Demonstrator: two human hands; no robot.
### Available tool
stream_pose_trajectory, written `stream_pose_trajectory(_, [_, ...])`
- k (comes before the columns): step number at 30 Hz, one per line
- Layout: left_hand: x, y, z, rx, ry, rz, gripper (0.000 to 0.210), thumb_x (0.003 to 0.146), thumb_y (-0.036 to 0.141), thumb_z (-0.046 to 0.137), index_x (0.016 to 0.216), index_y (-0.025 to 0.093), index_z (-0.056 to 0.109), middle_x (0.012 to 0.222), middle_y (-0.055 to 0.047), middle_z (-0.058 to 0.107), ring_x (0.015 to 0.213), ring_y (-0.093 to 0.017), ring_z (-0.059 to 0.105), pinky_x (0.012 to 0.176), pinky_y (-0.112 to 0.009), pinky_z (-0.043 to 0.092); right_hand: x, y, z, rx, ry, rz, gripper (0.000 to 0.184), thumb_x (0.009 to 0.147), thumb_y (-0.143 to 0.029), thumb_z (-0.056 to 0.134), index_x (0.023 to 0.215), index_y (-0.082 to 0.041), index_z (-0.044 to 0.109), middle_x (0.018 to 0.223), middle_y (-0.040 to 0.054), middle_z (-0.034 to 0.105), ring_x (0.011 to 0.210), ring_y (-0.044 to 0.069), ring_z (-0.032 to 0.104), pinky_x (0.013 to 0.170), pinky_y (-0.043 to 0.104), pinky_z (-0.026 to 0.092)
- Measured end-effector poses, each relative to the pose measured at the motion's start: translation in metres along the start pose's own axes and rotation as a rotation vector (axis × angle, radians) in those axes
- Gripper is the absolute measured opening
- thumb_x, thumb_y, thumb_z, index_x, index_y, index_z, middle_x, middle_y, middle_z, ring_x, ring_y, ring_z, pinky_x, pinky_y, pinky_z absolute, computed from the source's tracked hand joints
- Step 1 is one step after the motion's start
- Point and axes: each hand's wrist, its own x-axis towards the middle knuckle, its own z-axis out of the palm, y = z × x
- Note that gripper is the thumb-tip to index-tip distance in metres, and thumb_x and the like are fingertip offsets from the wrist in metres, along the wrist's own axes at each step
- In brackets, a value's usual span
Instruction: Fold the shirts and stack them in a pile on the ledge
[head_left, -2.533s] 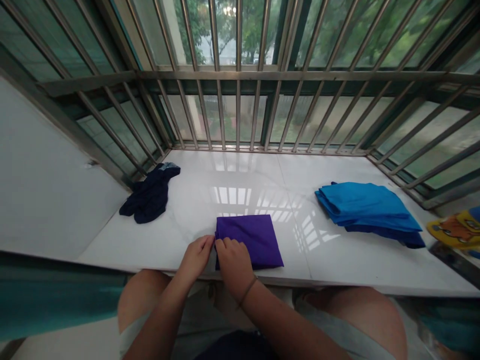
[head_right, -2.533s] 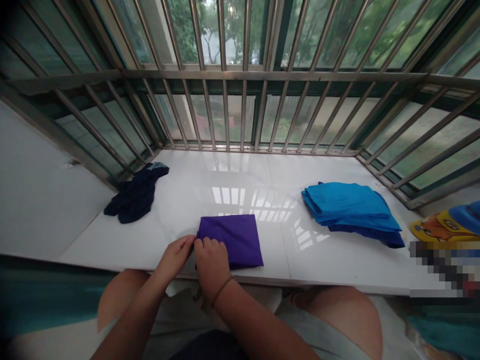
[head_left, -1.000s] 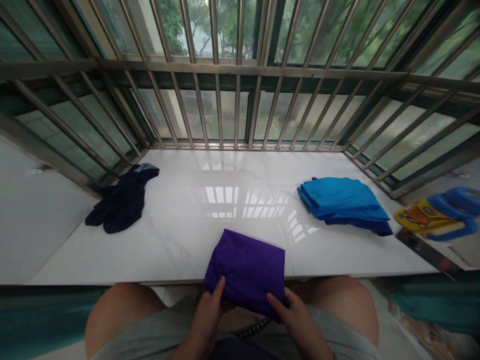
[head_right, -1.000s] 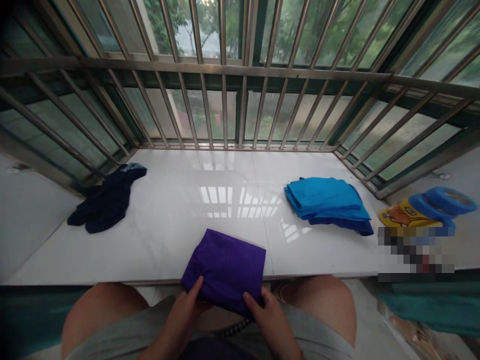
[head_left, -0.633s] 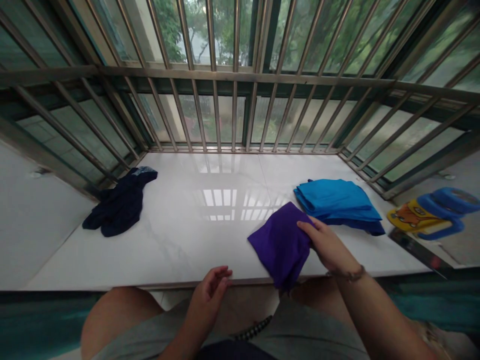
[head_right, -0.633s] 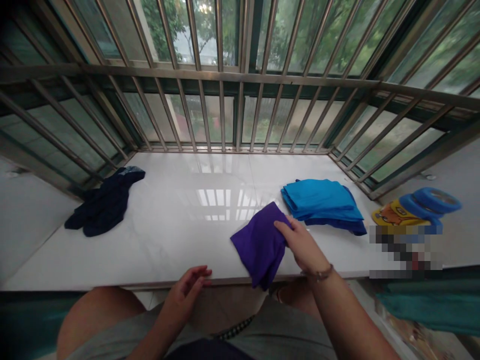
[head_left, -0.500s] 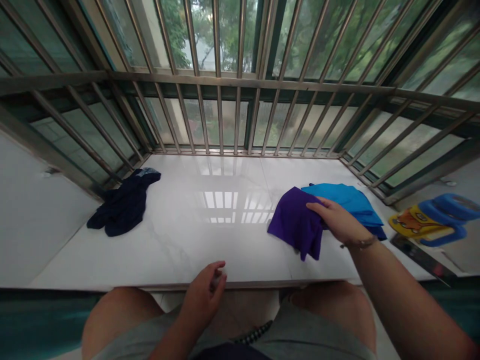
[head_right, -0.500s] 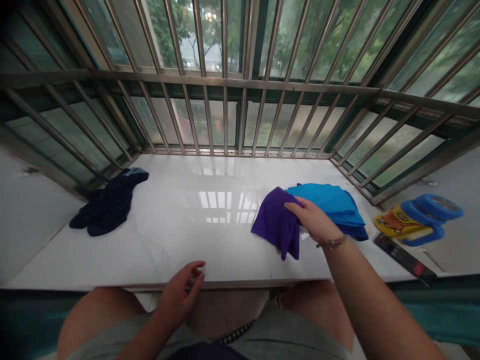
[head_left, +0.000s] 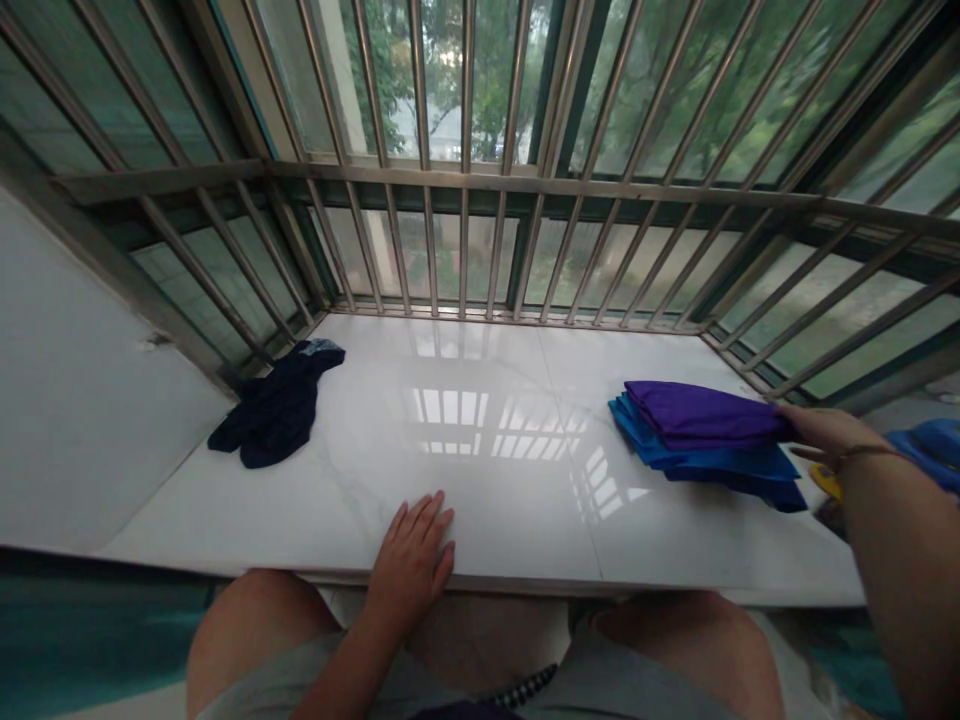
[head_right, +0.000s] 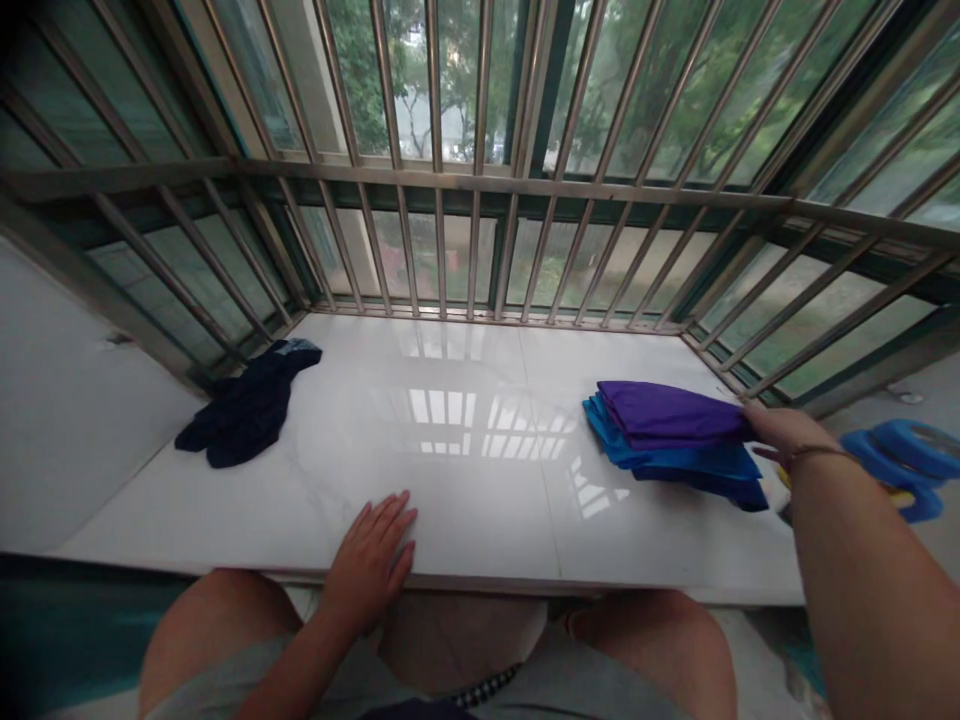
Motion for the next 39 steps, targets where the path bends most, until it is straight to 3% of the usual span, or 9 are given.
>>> stream_pose_trajectory(4, [0.001,0.001,-0.001,0.000,0.004,-0.009,0.040,0.103,0.028,0.058,0.141,0.023,0.070,0.163,-0.010,0.061,0.147,-0.031,0.061,0.129,-0.053,0.040,-0.011,0.024,0.007,-0.405,0.155,-0.112,0.024,0.088,-0.032,0.075,0.088,-0.009,0.084,0.107,0.0397,0.074,0.096,0.038,0.071,0.080,0.053,0.046])
stream_pose_trajectory(7, [0.001,0.001,0.001,0.002,0.014,-0.020,0.040,0.102,0.027,0.058,0.139,0.023,0.071,0.162,-0.011,0.063,0.146,-0.031,0.062,0.129,-0.053,0.041,-0.032,0.025,0.037,-0.521,-0.079,-0.475,0.040,0.092,-0.034,0.073,0.123,-0.009,0.082,0.124,0.0292,0.076,0.114,0.035,0.071,0.096,0.047,0.050])
stream_pose_trajectory(11, [0.000,0.002,0.004,0.011,0.027,-0.020,0.040,0.102,0.026,0.057,0.139,0.022,0.071,0.161,-0.011,0.063,0.145,-0.031,0.062,0.127,-0.053,0.042,-0.054,0.017,0.076,-0.481,-0.304,-0.744,0.036,0.090,-0.046,0.080,0.111,-0.017,0.085,0.123,0.0199,0.078,0.118,0.032,0.069,0.105,0.046,0.050])
stream_pose_trajectory(15, [-0.001,0.002,0.004,0.001,0.021,-0.026,0.041,0.101,0.024,0.057,0.140,0.022,0.071,0.162,-0.011,0.063,0.146,-0.032,0.061,0.127,-0.054,0.043,-0.058,0.015,0.085,-0.452,-0.356,-0.767,0.030,0.100,-0.044,0.068,0.092,-0.020,0.082,0.106,0.0184,0.080,0.103,0.030,0.071,0.100,0.046,0.052])
stream_pose_trajectory(23, [-0.001,0.001,0.005,0.012,0.006,-0.039,0.043,0.101,0.025,0.056,0.141,0.023,0.072,0.162,-0.011,0.062,0.147,-0.031,0.061,0.128,-0.054,0.043,-0.084,0.032,0.078,-0.486,-0.192,-0.867,0.040,0.106,-0.052,0.053,0.096,-0.021,0.077,0.102,0.0183,0.079,0.098,0.033,0.072,0.096,0.048,0.052])
stream_pose_trajectory(28, [-0.001,0.003,0.004,0.013,0.018,-0.031,0.043,0.101,0.024,0.057,0.142,0.022,0.070,0.163,-0.010,0.062,0.147,-0.032,0.060,0.127,-0.054,0.043,-0.139,0.043,0.089,-0.477,-0.151,-0.926,0.045,0.109,-0.053,0.048,0.097,-0.022,0.078,0.098,0.0156,0.080,0.096,0.030,0.072,0.095,0.046,0.054])
stream_pose_trajectory(32, [-0.001,0.005,0.002,-0.060,0.002,-0.059,0.040,0.101,0.025,0.058,0.139,0.024,0.070,0.162,-0.010,0.063,0.147,-0.032,0.061,0.127,-0.055,0.045,-0.209,0.061,0.128,-0.398,-0.182,-0.948,0.040,0.110,-0.048,0.050,0.098,-0.024,0.079,0.099,0.0125,0.082,0.098,0.030,0.074,0.096,0.047,0.057])
stream_pose_trajectory(35, [0.004,-0.015,-0.002,-0.179,-0.036,-0.095,0.034,0.104,0.030,0.058,0.136,0.026,0.071,0.157,-0.010,0.066,0.144,-0.029,0.063,0.124,-0.052,0.051,-0.261,0.071,0.167,-0.328,-0.173,-0.926,0.037,0.110,-0.049,0.053,0.118,-0.024,0.079,0.127,0.0126,0.080,0.120,0.033,0.073,0.108,0.052,0.057])
stream_pose_trajectory(39, [0.022,-0.090,-0.020,-0.126,0.075,-0.284,0.040,0.106,0.040,0.055,0.138,0.019,0.068,0.158,-0.018,0.062,0.148,-0.035,0.058,0.125,-0.058,0.050,-0.308,0.072,0.197,-0.301,-0.116,-0.763,0.035,0.111,-0.041,0.048,0.118,-0.023,0.077,0.136,0.0133,0.077,0.128,0.033,0.072,0.115,0.057,0.055])
